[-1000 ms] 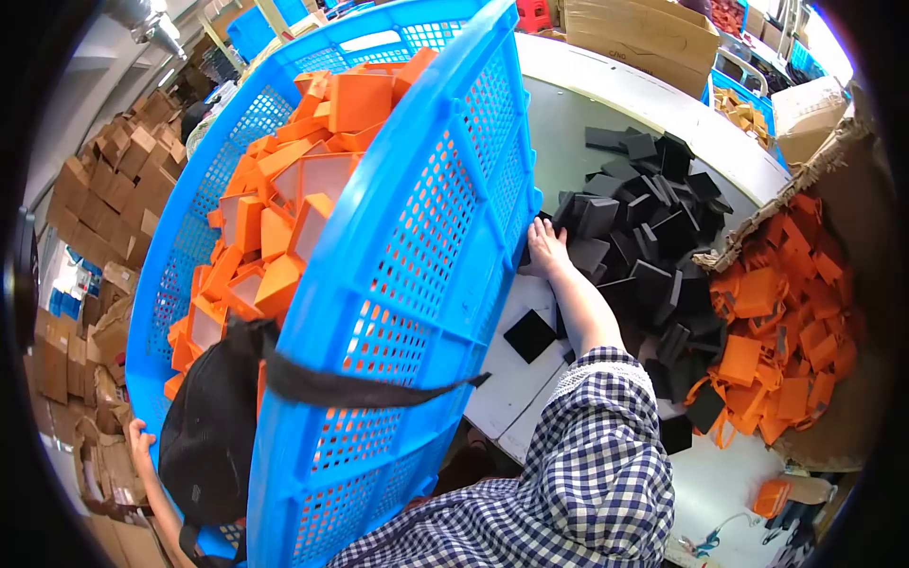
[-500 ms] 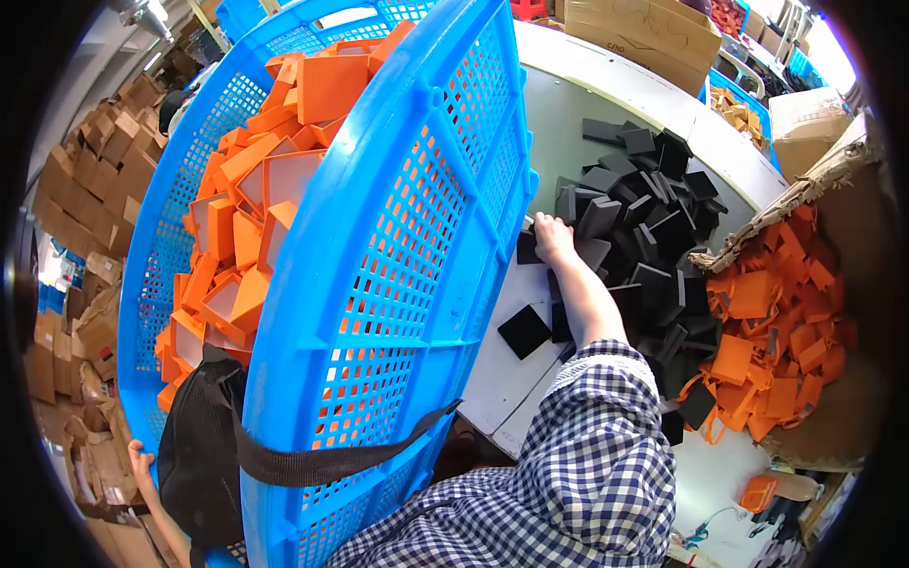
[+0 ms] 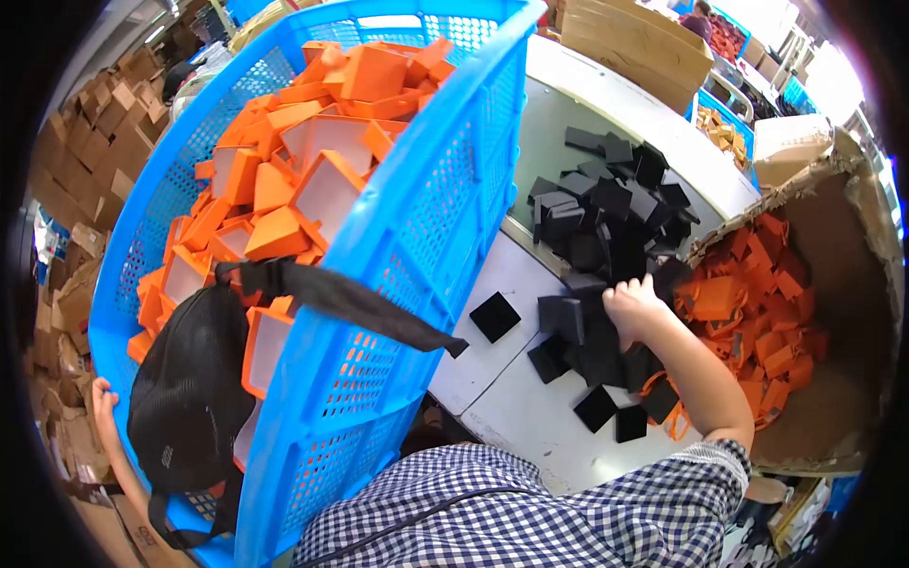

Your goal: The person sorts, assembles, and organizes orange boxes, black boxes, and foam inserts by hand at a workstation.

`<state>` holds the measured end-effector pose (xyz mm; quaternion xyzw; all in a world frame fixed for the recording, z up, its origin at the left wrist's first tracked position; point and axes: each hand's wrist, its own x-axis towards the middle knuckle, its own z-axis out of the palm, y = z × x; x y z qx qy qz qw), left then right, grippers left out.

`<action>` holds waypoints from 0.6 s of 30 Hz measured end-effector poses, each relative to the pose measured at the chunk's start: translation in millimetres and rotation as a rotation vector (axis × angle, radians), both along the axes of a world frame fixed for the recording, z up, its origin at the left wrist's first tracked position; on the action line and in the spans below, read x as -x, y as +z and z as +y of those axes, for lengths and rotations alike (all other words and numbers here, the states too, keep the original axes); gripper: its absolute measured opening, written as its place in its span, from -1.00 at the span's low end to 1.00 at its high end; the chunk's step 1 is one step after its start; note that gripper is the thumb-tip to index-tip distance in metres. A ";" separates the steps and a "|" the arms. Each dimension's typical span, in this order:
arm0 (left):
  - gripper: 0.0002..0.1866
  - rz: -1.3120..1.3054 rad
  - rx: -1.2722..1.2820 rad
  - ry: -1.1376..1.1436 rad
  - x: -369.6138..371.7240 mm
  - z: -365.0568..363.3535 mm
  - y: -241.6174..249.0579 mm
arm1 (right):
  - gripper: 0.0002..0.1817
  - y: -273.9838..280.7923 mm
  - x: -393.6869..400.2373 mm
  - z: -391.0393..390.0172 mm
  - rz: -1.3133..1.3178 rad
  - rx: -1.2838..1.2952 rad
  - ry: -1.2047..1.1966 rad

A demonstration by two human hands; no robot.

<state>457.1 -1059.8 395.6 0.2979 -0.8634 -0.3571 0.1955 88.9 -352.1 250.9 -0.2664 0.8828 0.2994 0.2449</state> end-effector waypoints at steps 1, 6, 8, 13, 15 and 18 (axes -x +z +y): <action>-0.68 0.017 -0.002 0.013 -16.3 -22.7 -1.8 | 0.07 5.1 1.3 4.5 -0.114 0.293 -0.016; -0.80 0.180 -0.087 0.134 -24.7 -0.4 -6.7 | 0.02 96.2 -24.8 -81.2 0.402 1.489 0.659; -0.86 0.330 -0.203 0.113 -12.3 15.0 -9.3 | -0.01 125.1 -30.9 -119.5 0.487 1.640 0.901; -0.85 0.367 -0.235 0.105 -10.2 5.0 -16.9 | -0.20 153.5 -18.9 -185.1 0.401 1.522 1.095; -0.85 0.379 -0.237 0.125 -7.3 10.1 -12.2 | -0.28 152.6 -14.2 -190.2 0.404 1.531 1.115; -0.85 0.391 -0.239 0.131 -5.1 17.6 -9.0 | -0.42 146.9 -13.0 -193.7 0.511 1.566 1.143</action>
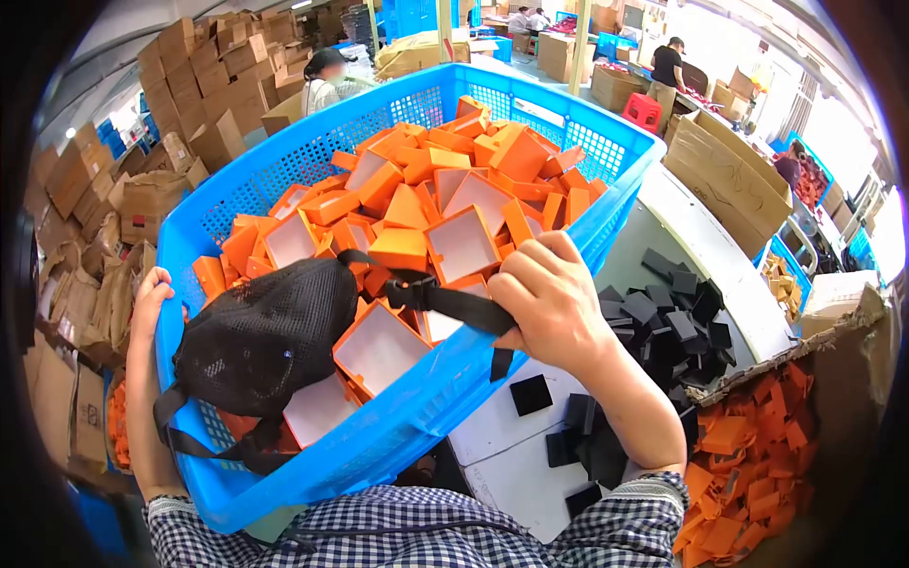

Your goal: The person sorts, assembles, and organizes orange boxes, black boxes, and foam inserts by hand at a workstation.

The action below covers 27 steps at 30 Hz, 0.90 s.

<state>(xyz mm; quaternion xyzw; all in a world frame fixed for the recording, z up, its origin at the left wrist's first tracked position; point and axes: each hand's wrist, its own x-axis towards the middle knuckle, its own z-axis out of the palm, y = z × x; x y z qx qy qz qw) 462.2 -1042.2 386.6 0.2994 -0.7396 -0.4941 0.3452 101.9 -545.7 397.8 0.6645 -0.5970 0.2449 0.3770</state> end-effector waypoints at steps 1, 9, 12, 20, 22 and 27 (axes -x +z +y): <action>-0.85 -0.008 0.008 0.007 -2.0 -1.9 -0.7 | -0.45 3.2 -2.4 1.7 0.005 -0.011 0.016; -0.86 -0.090 0.101 -0.012 -6.5 11.6 17.8 | -0.65 24.1 29.9 0.9 0.176 0.036 0.053; -0.86 -0.136 0.168 -0.086 -5.1 -13.0 14.8 | -0.47 25.4 58.3 14.7 0.180 0.029 0.027; -0.87 -0.043 0.021 -0.128 96.9 101.9 36.2 | -0.43 23.4 169.9 55.8 0.077 -0.007 -0.157; -0.86 -0.060 0.078 -0.142 114.8 124.4 38.6 | -0.50 19.8 190.8 69.1 0.077 0.027 -0.171; -0.85 0.046 0.018 -0.204 134.0 157.5 40.4 | -0.60 19.2 207.9 83.5 0.072 0.060 -0.283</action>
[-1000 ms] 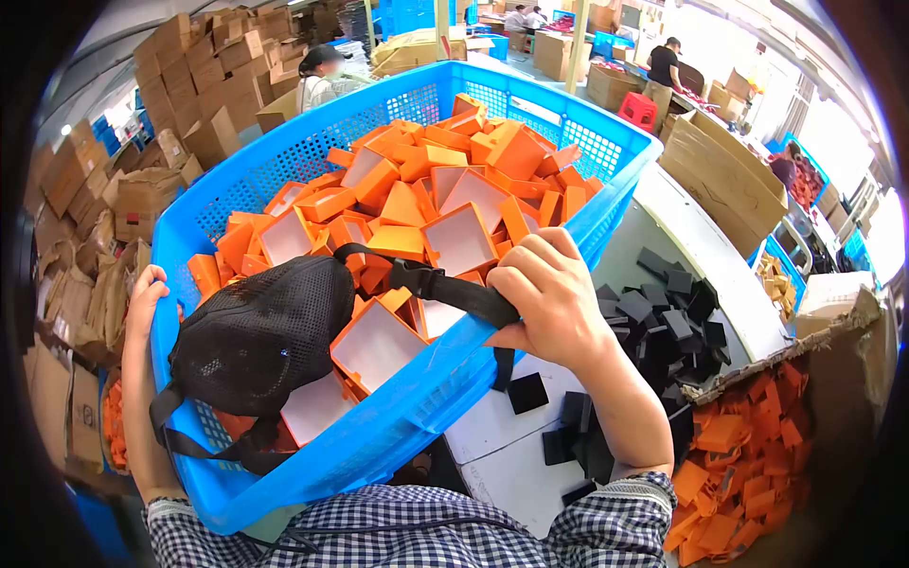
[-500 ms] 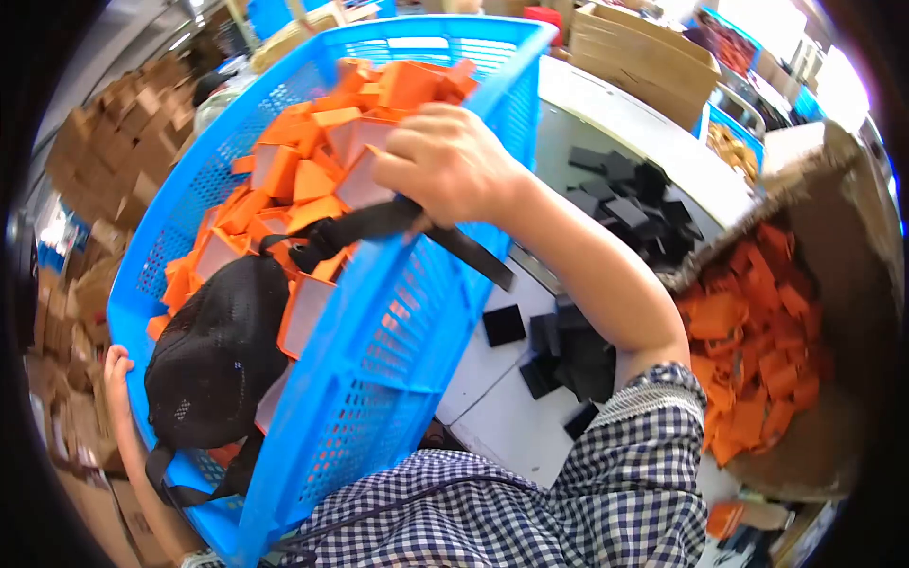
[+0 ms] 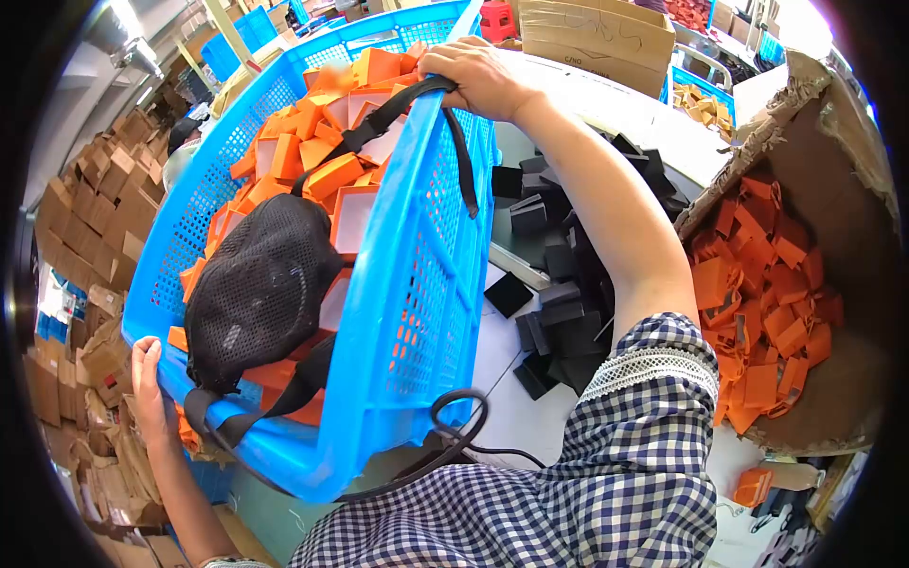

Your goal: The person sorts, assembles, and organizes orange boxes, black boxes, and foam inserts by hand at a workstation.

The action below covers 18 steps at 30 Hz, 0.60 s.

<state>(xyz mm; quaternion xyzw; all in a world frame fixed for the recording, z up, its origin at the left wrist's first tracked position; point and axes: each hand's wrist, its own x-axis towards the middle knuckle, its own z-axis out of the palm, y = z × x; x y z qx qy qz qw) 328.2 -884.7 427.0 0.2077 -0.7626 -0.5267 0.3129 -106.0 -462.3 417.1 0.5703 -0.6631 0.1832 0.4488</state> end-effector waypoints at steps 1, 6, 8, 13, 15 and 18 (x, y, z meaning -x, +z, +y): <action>-0.85 0.030 0.001 0.000 4.8 7.6 1.3 | -0.62 0.8 3.8 3.1 -0.016 0.022 -0.021; -0.47 0.034 -0.031 -0.169 1.3 6.8 -3.2 | -0.59 -3.2 2.5 11.6 -0.165 0.077 0.071; -0.38 0.144 -0.049 -0.145 -8.6 2.7 -20.6 | -0.57 -7.5 -2.1 12.4 -0.144 0.081 0.063; -0.19 0.317 -0.339 0.079 -29.0 -124.2 -88.5 | -0.56 -18.4 -70.6 24.4 -0.393 0.220 -0.168; -0.18 0.342 -0.307 0.060 -19.5 -185.3 -107.3 | -0.62 -22.1 -111.6 37.7 -0.444 0.225 -0.155; -0.14 0.418 -0.310 -0.025 24.2 -218.7 -103.9 | -0.59 -26.7 -187.0 38.8 -0.956 0.467 0.078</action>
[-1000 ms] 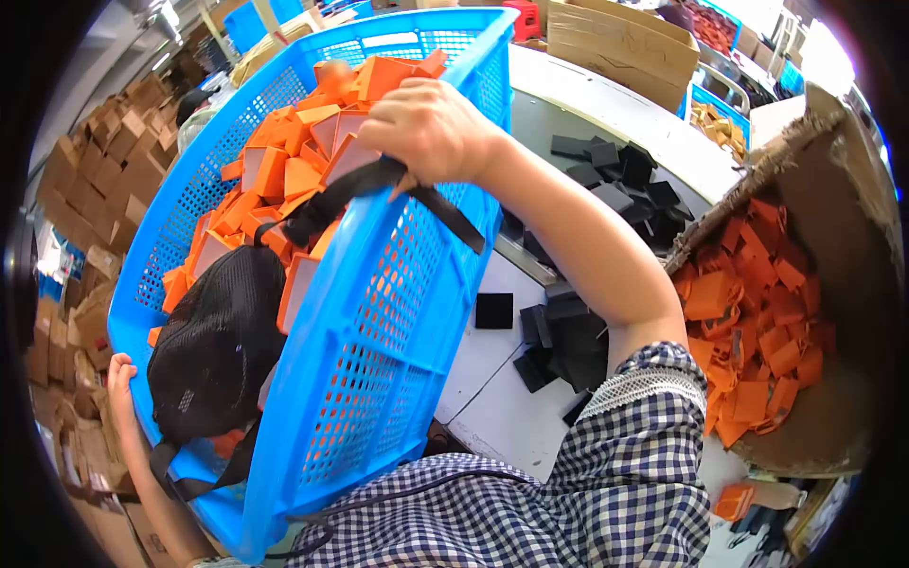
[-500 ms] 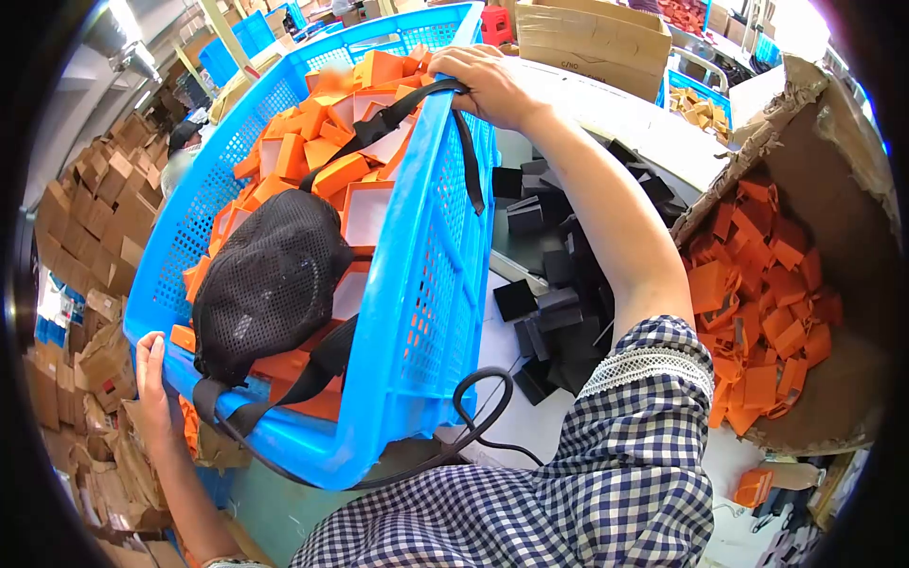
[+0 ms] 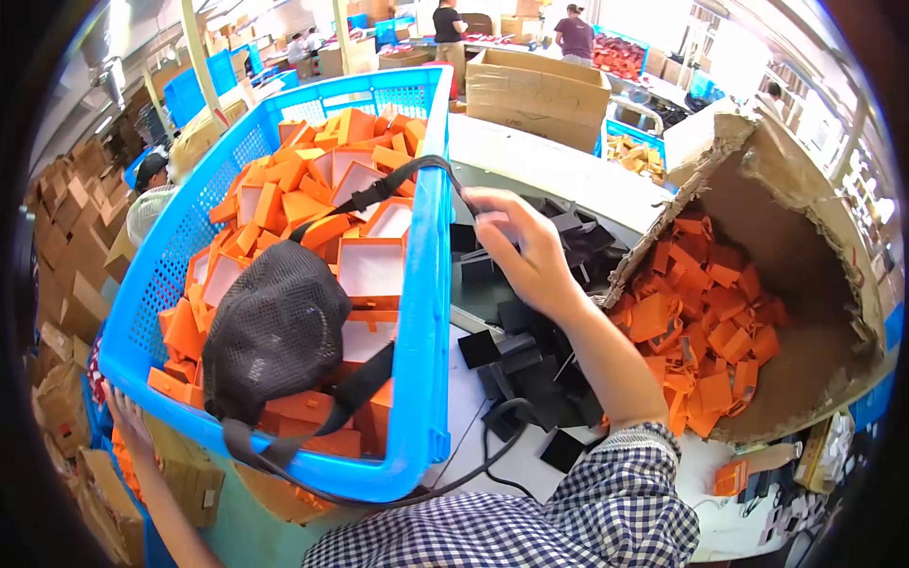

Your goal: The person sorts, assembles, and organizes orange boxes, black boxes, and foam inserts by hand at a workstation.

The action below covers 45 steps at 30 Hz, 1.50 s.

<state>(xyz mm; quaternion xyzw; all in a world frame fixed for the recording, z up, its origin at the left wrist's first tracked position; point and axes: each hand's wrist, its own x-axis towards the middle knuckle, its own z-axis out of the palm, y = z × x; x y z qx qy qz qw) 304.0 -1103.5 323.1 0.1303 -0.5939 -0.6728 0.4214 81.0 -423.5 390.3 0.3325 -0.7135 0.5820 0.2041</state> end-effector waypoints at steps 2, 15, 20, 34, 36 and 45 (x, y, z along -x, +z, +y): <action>-0.08 0.165 -0.250 -0.252 31.2 -7.0 16.6 | -0.43 -8.4 -39.0 -10.9 -0.022 0.072 0.119; -0.53 -0.298 0.538 -0.051 51.1 -61.1 -147.7 | -0.08 -121.7 -173.5 -138.0 -0.756 0.381 -0.236; -0.37 -0.221 0.259 -0.136 54.5 -32.6 -126.7 | -0.04 -150.5 -172.4 -143.1 -0.636 0.343 -0.397; -0.29 0.088 0.302 0.132 261.7 7.9 -94.3 | -0.31 -204.6 -81.6 -136.3 -0.257 0.307 -0.595; -0.28 0.138 0.275 0.076 295.2 16.4 -84.5 | -0.28 -206.7 -57.0 -141.5 -0.236 0.380 -0.565; -0.37 0.166 0.327 0.035 453.4 -33.1 -77.0 | -0.05 -143.5 40.2 -188.1 -0.202 0.243 -0.811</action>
